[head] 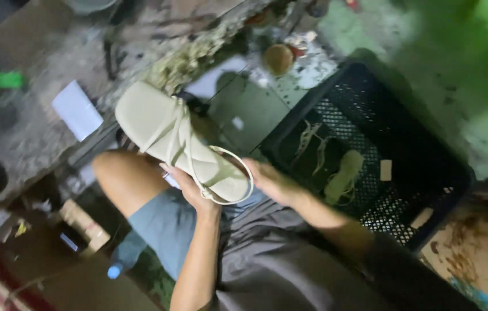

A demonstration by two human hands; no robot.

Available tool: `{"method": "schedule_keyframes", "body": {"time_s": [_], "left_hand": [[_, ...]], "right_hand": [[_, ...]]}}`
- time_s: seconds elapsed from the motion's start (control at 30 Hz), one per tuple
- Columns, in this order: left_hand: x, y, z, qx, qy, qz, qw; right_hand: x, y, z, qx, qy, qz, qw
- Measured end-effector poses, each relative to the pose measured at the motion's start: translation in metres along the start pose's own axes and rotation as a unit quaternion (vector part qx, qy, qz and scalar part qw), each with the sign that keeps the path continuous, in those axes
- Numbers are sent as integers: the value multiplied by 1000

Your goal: Assembling sandal straps by applying adhesive and pressing them into the sole using hands and a small hammer.

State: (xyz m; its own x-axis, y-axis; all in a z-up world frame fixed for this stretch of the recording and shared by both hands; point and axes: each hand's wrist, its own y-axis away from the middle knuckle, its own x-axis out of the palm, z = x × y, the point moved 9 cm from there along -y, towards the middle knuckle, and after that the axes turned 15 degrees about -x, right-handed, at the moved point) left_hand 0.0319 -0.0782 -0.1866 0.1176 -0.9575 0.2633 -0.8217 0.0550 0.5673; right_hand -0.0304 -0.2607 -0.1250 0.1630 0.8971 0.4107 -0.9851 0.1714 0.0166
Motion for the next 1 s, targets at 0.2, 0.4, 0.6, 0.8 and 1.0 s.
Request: {"method": "schedule_keyframes", "body": {"time_s": [0.2,0.4,0.6,0.8,1.0], "left_hand": [[148,16,42,115,-442,167,874],[182,54,57,-116,-280,292,907],[181,54,63,-81,-272,317,905],[185,75,39,-55,-315,323,891],[184,77,37,-55,-316,325,890]], "right_hand": [[-105,99,-20,-36,-120,-257,958],[-280,283,-1,57,0,-516,855],[-444,450,-128,186,56,-646,738],[-376,372,-93,53,-165,-512,842],[-420,444,-181,188,-81,-702,682]]}}
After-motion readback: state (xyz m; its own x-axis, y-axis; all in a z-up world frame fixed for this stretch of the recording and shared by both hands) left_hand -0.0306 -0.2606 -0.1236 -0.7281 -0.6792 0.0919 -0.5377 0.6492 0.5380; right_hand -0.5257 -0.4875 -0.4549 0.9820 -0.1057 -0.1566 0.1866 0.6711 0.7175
